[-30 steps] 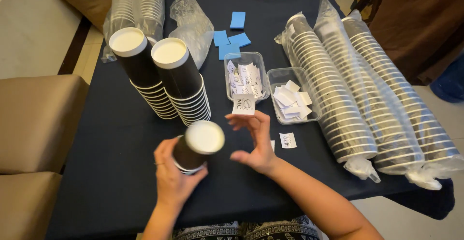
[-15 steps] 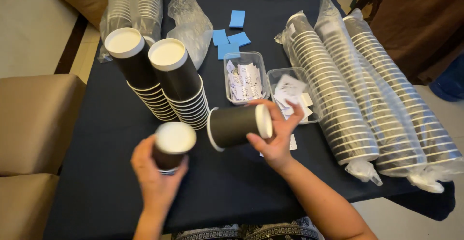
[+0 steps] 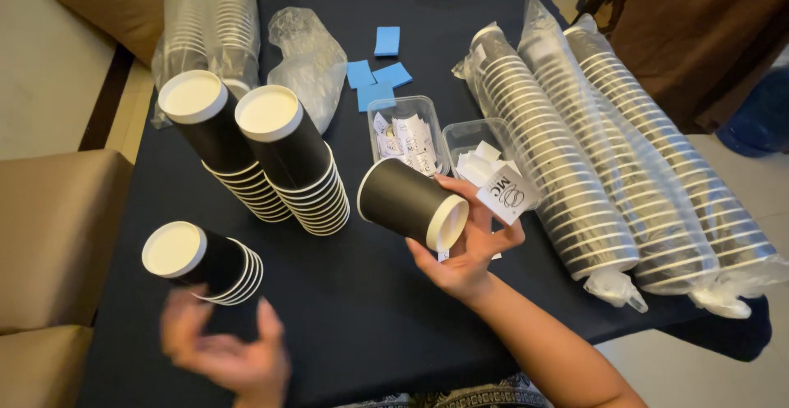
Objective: Applying adhesive labels to paper coffee cups
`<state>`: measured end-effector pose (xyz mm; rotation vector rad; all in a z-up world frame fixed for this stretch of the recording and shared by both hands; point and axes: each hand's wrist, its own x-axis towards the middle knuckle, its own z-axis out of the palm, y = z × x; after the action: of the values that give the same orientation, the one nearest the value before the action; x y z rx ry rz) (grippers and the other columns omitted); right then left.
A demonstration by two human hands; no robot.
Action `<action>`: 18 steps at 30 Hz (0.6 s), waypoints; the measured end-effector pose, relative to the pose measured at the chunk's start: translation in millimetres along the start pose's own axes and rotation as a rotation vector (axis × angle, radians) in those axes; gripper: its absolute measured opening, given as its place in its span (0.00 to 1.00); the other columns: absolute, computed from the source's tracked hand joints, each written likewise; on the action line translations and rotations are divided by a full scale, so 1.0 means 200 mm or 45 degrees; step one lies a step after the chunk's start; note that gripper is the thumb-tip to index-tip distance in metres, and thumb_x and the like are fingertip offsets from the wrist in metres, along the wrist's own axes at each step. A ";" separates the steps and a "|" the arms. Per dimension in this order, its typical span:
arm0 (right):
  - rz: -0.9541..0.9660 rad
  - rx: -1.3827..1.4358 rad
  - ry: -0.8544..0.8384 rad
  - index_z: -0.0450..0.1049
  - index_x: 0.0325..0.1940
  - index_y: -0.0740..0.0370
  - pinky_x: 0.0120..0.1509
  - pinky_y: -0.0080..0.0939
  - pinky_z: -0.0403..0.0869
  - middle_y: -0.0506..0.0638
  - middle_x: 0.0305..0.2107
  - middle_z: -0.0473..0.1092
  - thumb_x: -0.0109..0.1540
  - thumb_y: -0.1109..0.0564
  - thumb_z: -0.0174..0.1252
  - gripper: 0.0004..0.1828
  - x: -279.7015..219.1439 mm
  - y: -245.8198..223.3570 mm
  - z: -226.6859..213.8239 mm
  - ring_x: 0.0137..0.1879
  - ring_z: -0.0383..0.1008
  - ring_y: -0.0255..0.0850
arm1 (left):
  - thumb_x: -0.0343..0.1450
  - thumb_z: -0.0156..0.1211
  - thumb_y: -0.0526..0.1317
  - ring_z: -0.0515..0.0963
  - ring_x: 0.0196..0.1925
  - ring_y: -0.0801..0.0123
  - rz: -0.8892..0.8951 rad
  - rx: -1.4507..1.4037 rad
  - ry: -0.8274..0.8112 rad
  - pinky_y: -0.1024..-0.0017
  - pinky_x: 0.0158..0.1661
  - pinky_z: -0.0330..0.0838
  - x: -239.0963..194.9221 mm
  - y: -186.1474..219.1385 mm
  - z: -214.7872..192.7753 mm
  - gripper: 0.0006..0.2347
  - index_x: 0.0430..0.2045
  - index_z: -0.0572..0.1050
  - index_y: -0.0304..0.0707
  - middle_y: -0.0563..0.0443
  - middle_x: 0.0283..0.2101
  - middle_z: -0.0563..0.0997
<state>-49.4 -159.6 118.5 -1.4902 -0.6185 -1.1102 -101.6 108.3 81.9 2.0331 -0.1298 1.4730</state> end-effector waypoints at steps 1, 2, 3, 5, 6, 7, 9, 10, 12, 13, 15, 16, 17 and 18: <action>-0.050 0.037 0.009 0.38 0.66 0.46 0.72 0.66 0.69 0.74 0.56 0.61 0.56 0.62 0.66 0.48 -0.01 0.01 0.00 0.62 0.68 0.62 | 0.69 0.64 0.41 0.72 0.59 0.44 -0.150 -0.306 -0.209 0.55 0.63 0.64 0.01 0.11 0.02 0.25 0.55 0.63 0.24 0.30 0.55 0.70; -0.101 0.075 0.018 0.39 0.65 0.46 0.72 0.69 0.70 0.74 0.56 0.60 0.56 0.63 0.66 0.47 -0.01 0.01 0.01 0.62 0.69 0.63 | 0.71 0.55 0.42 0.81 0.50 0.54 -0.300 -0.611 -0.420 0.61 0.59 0.72 0.02 0.22 0.03 0.14 0.45 0.72 0.29 0.37 0.47 0.81; -0.099 0.069 0.019 0.39 0.65 0.46 0.72 0.69 0.70 0.74 0.56 0.60 0.56 0.63 0.66 0.47 -0.04 0.02 0.01 0.62 0.69 0.63 | 0.71 0.55 0.42 0.81 0.50 0.54 -0.301 -0.615 -0.425 0.61 0.59 0.72 -0.02 0.21 0.09 0.14 0.45 0.72 0.29 0.37 0.47 0.81; -0.113 0.031 0.014 0.37 0.64 0.47 0.66 0.68 0.73 0.75 0.54 0.59 0.56 0.59 0.67 0.47 -0.07 0.03 0.01 0.60 0.69 0.68 | 0.74 0.46 0.56 0.79 0.58 0.64 -0.765 -1.087 -1.280 0.67 0.58 0.73 -0.10 0.22 0.21 0.26 0.60 0.70 0.35 0.45 0.61 0.77; -0.119 0.026 0.014 0.37 0.64 0.47 0.66 0.68 0.73 0.75 0.54 0.59 0.56 0.59 0.67 0.47 -0.10 0.05 0.01 0.60 0.69 0.68 | 0.74 0.46 0.56 0.79 0.58 0.64 -0.761 -1.094 -1.279 0.67 0.58 0.73 -0.15 0.18 0.28 0.26 0.60 0.70 0.35 0.45 0.61 0.77; -0.093 0.031 -0.066 0.35 0.66 0.39 0.66 0.67 0.73 0.70 0.56 0.59 0.55 0.60 0.69 0.52 -0.14 0.07 0.00 0.62 0.69 0.67 | 0.72 0.49 0.59 0.76 0.63 0.62 -0.976 -1.424 -1.317 0.64 0.62 0.69 -0.19 0.15 0.36 0.31 0.64 0.64 0.34 0.43 0.64 0.74; -0.067 0.031 -0.143 0.34 0.68 0.32 0.67 0.67 0.73 0.64 0.57 0.60 0.55 0.60 0.71 0.57 -0.15 0.06 0.01 0.63 0.69 0.67 | 0.71 0.53 0.61 0.73 0.67 0.60 -1.193 -1.757 -1.345 0.62 0.65 0.66 -0.20 0.12 0.49 0.36 0.68 0.58 0.34 0.41 0.66 0.72; -0.111 -0.107 -0.123 0.51 0.59 0.53 0.63 0.63 0.75 0.66 0.52 0.65 0.48 0.59 0.77 0.46 -0.13 0.04 0.03 0.60 0.73 0.68 | 0.74 0.46 0.59 0.79 0.52 0.53 -1.330 -1.841 -1.230 0.58 0.49 0.75 -0.16 0.12 0.56 0.30 0.64 0.63 0.33 0.36 0.60 0.76; -0.153 -0.246 -0.101 0.69 0.49 0.74 0.60 0.59 0.78 0.68 0.47 0.71 0.42 0.57 0.83 0.40 -0.16 0.06 0.05 0.56 0.77 0.69 | 0.78 0.40 0.56 0.85 0.37 0.46 -1.467 -1.918 -1.112 0.53 0.34 0.83 -0.10 0.14 0.64 0.27 0.61 0.69 0.31 0.30 0.54 0.80; -0.114 -0.193 -0.118 0.70 0.50 0.74 0.61 0.57 0.76 0.67 0.49 0.71 0.45 0.56 0.82 0.37 -0.21 0.09 0.05 0.58 0.76 0.68 | 0.78 0.44 0.53 0.86 0.35 0.43 -1.576 -1.922 -1.037 0.52 0.29 0.83 -0.08 0.15 0.66 0.23 0.56 0.71 0.29 0.28 0.51 0.81; -0.075 -0.144 -0.135 0.71 0.51 0.74 0.63 0.55 0.75 0.67 0.50 0.72 0.47 0.56 0.81 0.35 -0.26 0.12 0.06 0.60 0.75 0.66 | 0.78 0.48 0.50 0.86 0.33 0.41 -1.684 -1.926 -0.964 0.50 0.24 0.83 -0.08 0.17 0.69 0.21 0.51 0.74 0.27 0.26 0.48 0.82; -0.102 -0.145 -0.203 0.72 0.51 0.76 0.62 0.59 0.75 0.69 0.51 0.72 0.50 0.57 0.78 0.32 -0.26 0.11 0.08 0.59 0.75 0.69 | 0.75 0.50 0.52 0.79 0.49 0.42 -1.945 -1.877 -0.892 0.45 0.44 0.73 -0.08 0.18 0.69 0.24 0.58 0.69 0.31 0.29 0.58 0.76; -0.130 -0.150 -0.276 0.72 0.51 0.78 0.62 0.63 0.75 0.71 0.51 0.72 0.53 0.58 0.76 0.30 -0.26 0.11 0.08 0.58 0.75 0.72 | 0.72 0.51 0.54 0.71 0.66 0.43 -2.205 -1.820 -0.814 0.39 0.64 0.63 -0.09 0.19 0.70 0.29 0.66 0.63 0.36 0.32 0.67 0.69; -0.132 -0.159 -0.280 0.72 0.51 0.78 0.62 0.63 0.75 0.71 0.51 0.72 0.53 0.58 0.76 0.30 -0.23 0.10 0.09 0.58 0.75 0.72 | 0.72 0.51 0.54 0.71 0.66 0.43 -2.208 -1.829 -0.819 0.39 0.64 0.63 -0.05 0.23 0.68 0.29 0.66 0.63 0.36 0.32 0.67 0.69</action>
<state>-45.9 -138.3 69.8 -1.7192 -0.7983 -1.0883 -12.2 -3.4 67.0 0.6148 0.2313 -0.4432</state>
